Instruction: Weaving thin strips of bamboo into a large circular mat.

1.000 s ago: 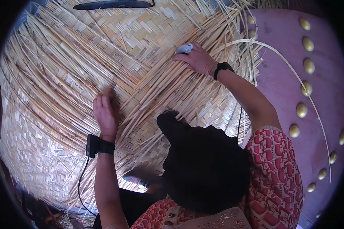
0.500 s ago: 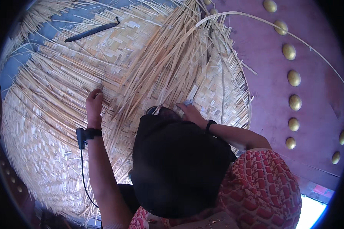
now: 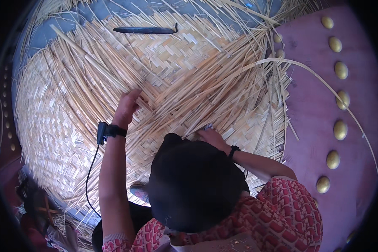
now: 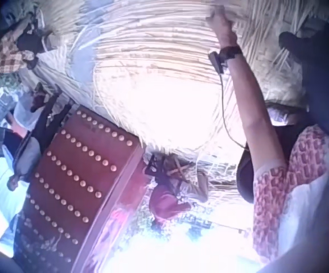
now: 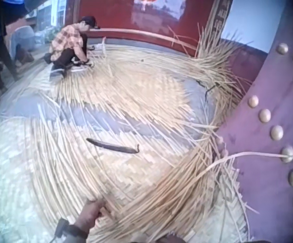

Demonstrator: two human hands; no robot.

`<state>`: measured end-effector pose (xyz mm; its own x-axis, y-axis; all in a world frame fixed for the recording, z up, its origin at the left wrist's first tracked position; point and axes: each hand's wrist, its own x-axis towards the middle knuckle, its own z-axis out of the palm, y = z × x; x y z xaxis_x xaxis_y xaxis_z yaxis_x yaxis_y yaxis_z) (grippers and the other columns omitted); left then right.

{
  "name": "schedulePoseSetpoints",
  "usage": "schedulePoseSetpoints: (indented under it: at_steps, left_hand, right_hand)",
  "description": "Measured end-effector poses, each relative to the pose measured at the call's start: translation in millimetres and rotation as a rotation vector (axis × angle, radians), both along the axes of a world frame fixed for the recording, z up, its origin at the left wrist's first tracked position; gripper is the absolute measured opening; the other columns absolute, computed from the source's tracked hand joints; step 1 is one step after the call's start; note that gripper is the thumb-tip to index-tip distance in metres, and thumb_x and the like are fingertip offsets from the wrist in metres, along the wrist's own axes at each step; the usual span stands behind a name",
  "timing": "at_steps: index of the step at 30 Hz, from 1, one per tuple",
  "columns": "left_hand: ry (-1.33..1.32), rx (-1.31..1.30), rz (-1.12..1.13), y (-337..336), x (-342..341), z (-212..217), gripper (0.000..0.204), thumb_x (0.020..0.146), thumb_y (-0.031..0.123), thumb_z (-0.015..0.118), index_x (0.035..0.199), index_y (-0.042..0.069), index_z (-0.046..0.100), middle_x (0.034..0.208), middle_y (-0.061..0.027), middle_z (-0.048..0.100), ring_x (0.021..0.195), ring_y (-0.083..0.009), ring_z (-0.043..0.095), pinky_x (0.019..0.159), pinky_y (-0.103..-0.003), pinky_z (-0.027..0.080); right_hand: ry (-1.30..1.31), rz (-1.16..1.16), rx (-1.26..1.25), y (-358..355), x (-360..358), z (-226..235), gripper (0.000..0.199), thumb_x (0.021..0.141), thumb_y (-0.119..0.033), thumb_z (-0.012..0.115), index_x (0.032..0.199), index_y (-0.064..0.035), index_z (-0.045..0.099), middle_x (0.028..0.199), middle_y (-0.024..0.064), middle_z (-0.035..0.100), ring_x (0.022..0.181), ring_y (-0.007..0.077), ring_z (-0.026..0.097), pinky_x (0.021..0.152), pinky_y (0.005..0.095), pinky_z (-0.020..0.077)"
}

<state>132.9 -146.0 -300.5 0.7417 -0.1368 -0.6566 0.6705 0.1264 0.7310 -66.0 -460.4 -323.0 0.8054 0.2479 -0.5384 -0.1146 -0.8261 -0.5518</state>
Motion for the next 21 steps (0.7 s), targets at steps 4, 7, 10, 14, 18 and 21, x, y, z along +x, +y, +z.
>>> schedulePoseSetpoints:
  at_steps: [4, 7, 10, 14, 18, 21]
  left_hand:
    - [0.108, -0.035, -0.056, -18, 11, -9, 0.024, 0.087, 0.017, 0.066, 0.099, -0.004, 0.063, 0.085, -0.0057, 0.067, 0.074, -0.0126, 0.063, 0.067, -0.025, 0.05]
    - [-0.045, 0.155, 0.1, -35, 4, -19, 0.02, 0.085, 0.012, 0.068, 0.096, -0.005, 0.067, 0.081, -0.0038, 0.067, 0.074, -0.0111, 0.063, 0.067, -0.024, 0.049]
    - [-0.128, 0.169, 0.098, -47, 2, -22, 0.025, 0.086, 0.009, 0.067, 0.108, -0.002, 0.064, 0.088, -0.0027, 0.067, 0.077, -0.0129, 0.062, 0.075, -0.025, 0.048]
    - [0.007, -0.126, 0.205, -31, 2, -21, 0.047, 0.086, 0.006, 0.066, 0.128, -0.004, 0.047, 0.096, -0.0097, 0.067, 0.089, -0.0201, 0.064, 0.082, -0.032, 0.052]
    - [-0.457, 0.592, 0.334, -14, -57, -2, 0.058, 0.088, 0.006, 0.063, 0.14, -0.001, 0.038, 0.129, -0.0181, 0.052, 0.118, -0.0267, 0.054, 0.097, -0.038, 0.048]
    - [-0.637, 1.267, -0.287, 3, -110, 8, 0.073, 0.089, 0.026, 0.065, 0.147, 0.0, 0.031, 0.144, -0.0212, 0.04, 0.137, -0.0359, 0.036, 0.112, -0.048, 0.03]
  right_hand:
    - [0.089, -0.028, 0.25, -18, 7, -17, 0.023, 0.089, -0.019, 0.054, 0.103, -0.002, 0.062, 0.084, 0.0198, 0.063, 0.084, 0.0387, 0.062, 0.076, 0.0477, 0.0492]
    - [0.413, -0.308, 0.37, -8, 20, -1, 0.02, 0.088, -0.015, 0.053, 0.097, -0.0006, 0.062, 0.083, 0.0199, 0.063, 0.09, 0.0367, 0.064, 0.08, 0.0459, 0.0493]
    - [0.153, -0.104, 0.333, -17, 14, -9, 0.02, 0.088, -0.013, 0.053, 0.102, -0.0013, 0.061, 0.085, 0.0199, 0.064, 0.09, 0.0342, 0.066, 0.079, 0.0437, 0.0508]
    - [0.186, 0.097, 0.318, -7, 21, -19, 0.03, 0.089, -0.014, 0.059, 0.117, -0.0045, 0.063, 0.105, 0.0193, 0.067, 0.102, 0.0362, 0.064, 0.089, 0.0415, 0.0494]
    - [-0.072, 0.219, 0.378, 12, 39, -1, 0.022, 0.09, -0.018, 0.054, 0.107, -0.0046, 0.059, 0.086, 0.0188, 0.065, 0.082, 0.0371, 0.065, 0.074, 0.0449, 0.0504]
    - [0.103, 0.441, 0.254, -4, 94, 49, 0.023, 0.09, -0.018, 0.055, 0.108, -0.0048, 0.06, 0.086, 0.0177, 0.066, 0.082, 0.0371, 0.065, 0.074, 0.045, 0.0501]
